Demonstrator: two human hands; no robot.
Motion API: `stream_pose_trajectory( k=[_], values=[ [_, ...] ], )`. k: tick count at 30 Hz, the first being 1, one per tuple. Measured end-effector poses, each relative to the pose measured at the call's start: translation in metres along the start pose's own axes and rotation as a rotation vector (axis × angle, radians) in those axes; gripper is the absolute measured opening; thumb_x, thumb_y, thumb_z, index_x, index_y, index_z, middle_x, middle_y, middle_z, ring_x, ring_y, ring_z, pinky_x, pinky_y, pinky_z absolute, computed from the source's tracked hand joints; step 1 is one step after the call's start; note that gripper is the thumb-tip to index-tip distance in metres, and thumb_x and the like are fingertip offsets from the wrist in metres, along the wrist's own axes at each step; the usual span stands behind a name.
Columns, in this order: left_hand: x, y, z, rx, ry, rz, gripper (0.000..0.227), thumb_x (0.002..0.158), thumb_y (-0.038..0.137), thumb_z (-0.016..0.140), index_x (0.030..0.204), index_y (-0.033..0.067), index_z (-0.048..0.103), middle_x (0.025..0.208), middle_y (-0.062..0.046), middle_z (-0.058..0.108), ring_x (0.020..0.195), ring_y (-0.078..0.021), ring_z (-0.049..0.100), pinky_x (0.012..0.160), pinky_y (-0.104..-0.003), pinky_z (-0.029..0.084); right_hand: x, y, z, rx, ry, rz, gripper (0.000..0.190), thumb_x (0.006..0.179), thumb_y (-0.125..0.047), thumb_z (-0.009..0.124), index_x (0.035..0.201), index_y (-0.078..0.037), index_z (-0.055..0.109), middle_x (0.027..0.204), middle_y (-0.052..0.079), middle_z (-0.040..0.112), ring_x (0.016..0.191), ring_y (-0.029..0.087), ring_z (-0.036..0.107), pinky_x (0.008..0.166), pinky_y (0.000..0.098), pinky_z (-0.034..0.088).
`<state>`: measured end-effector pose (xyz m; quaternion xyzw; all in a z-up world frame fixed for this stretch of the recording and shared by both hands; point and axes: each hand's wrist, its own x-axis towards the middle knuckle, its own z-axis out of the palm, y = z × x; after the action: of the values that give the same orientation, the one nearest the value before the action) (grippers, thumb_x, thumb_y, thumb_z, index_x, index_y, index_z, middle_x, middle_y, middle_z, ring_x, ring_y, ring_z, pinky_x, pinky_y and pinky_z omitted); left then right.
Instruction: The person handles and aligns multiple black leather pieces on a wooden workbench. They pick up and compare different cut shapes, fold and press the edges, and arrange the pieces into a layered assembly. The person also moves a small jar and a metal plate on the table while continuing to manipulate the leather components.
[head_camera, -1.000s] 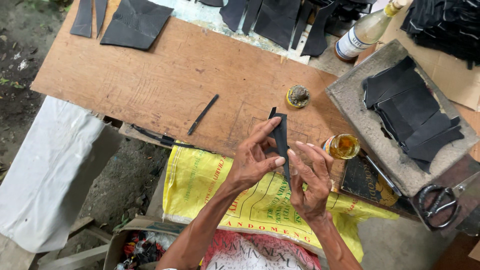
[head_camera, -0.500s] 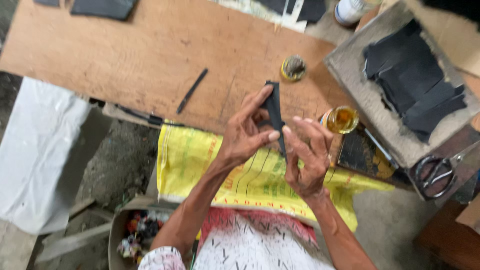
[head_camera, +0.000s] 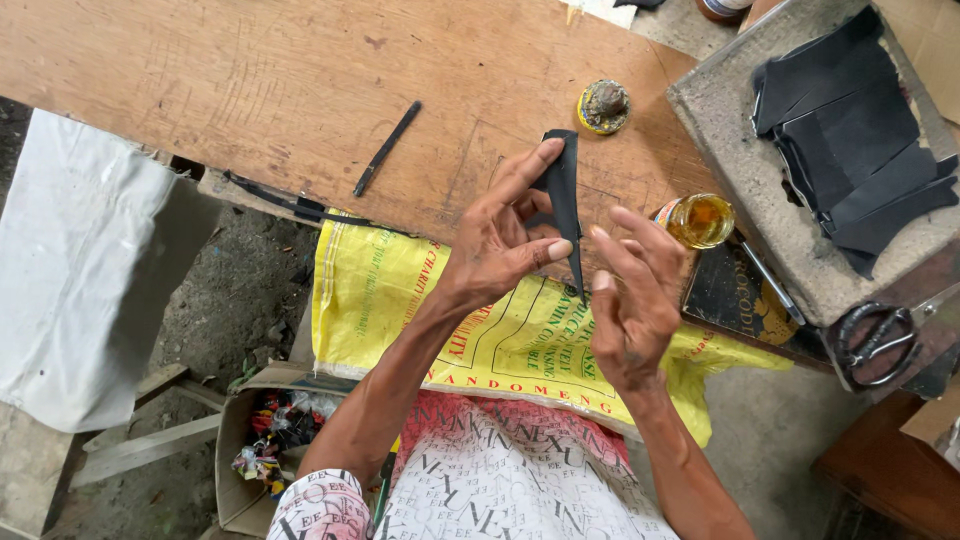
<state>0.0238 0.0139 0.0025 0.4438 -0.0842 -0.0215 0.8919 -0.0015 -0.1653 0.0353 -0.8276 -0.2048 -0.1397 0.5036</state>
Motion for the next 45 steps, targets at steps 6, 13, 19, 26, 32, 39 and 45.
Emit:
stream_pose_trajectory(
  k=[6, 13, 19, 26, 32, 39, 45],
  values=[
    [0.000, -0.002, 0.001, 0.009, -0.012, 0.017, 0.092, 0.084, -0.007, 0.083, 0.161, -0.0051, 0.033, 0.155, -0.007, 0.036, 0.114, -0.0124, 0.054, 0.101, -0.027, 0.059, 0.000, 0.000, 0.003, 0.213, -0.159, 0.140, 0.058, 0.091, 0.013, 0.048, 0.146, -0.001, 0.057, 0.155, 0.015, 0.048, 0.151, 0.027, 0.042, 0.130, 0.0401, 0.034],
    [0.003, -0.002, -0.004, 0.006, 0.048, 0.026, 0.092, 0.084, -0.009, 0.083, 0.162, -0.0061, 0.033, 0.156, -0.006, 0.035, 0.113, -0.0131, 0.053, 0.100, -0.029, 0.060, -0.007, -0.003, 0.004, 0.226, -0.129, 0.214, 0.054, 0.089, 0.014, 0.053, 0.140, -0.002, 0.062, 0.150, 0.015, 0.052, 0.143, 0.026, 0.048, 0.116, 0.0359, 0.045],
    [0.006, -0.004, -0.007, -0.090, 0.098, 0.006, 0.097, 0.084, -0.013, 0.082, 0.164, -0.0025, 0.028, 0.156, -0.007, 0.035, 0.117, -0.0167, 0.056, 0.100, -0.032, 0.061, -0.011, -0.004, 0.009, 0.086, 0.004, 0.034, 0.042, 0.084, 0.007, 0.074, 0.125, -0.004, 0.069, 0.138, 0.013, 0.061, 0.135, 0.028, 0.052, 0.107, 0.0364, 0.050],
    [0.006, -0.010, -0.005, -0.086, 0.107, 0.017, 0.098, 0.081, -0.014, 0.082, 0.163, -0.0021, 0.029, 0.161, -0.006, 0.035, 0.116, -0.0156, 0.056, 0.102, -0.034, 0.062, -0.008, -0.004, 0.010, -0.175, 0.149, -0.080, 0.021, 0.087, -0.004, 0.088, 0.103, -0.007, 0.075, 0.125, 0.009, 0.067, 0.126, 0.029, 0.055, 0.107, 0.0413, 0.047],
    [0.006, -0.012, -0.005, -0.101, 0.128, 0.010, 0.098, 0.081, -0.013, 0.083, 0.163, -0.0027, 0.029, 0.160, -0.006, 0.035, 0.116, -0.0158, 0.056, 0.102, -0.034, 0.061, -0.011, 0.002, 0.008, -0.235, 0.197, -0.135, 0.021, 0.087, -0.006, 0.090, 0.097, -0.010, 0.072, 0.119, 0.007, 0.066, 0.121, 0.030, 0.055, 0.103, 0.0402, 0.046],
    [0.005, -0.010, -0.003, -0.155, 0.151, -0.036, 0.099, 0.081, -0.011, 0.083, 0.163, -0.0013, 0.028, 0.144, -0.014, 0.046, 0.111, -0.0155, 0.056, 0.098, -0.032, 0.061, -0.004, 0.007, 0.011, 0.016, 0.100, -0.102, 0.056, 0.089, -0.022, 0.090, 0.132, -0.014, 0.055, 0.142, 0.005, 0.052, 0.132, 0.024, 0.049, 0.115, 0.0402, 0.040],
    [0.002, -0.009, 0.000, -0.065, 0.067, -0.009, 0.094, 0.083, -0.010, 0.083, 0.162, -0.0038, 0.032, 0.147, -0.007, 0.039, 0.118, -0.0161, 0.057, 0.100, -0.032, 0.062, 0.005, 0.004, 0.003, -0.254, -0.081, -0.128, 0.059, 0.085, -0.023, 0.087, 0.137, -0.010, 0.064, 0.145, 0.014, 0.053, 0.136, 0.035, 0.044, 0.117, 0.0472, 0.038]
  ],
)
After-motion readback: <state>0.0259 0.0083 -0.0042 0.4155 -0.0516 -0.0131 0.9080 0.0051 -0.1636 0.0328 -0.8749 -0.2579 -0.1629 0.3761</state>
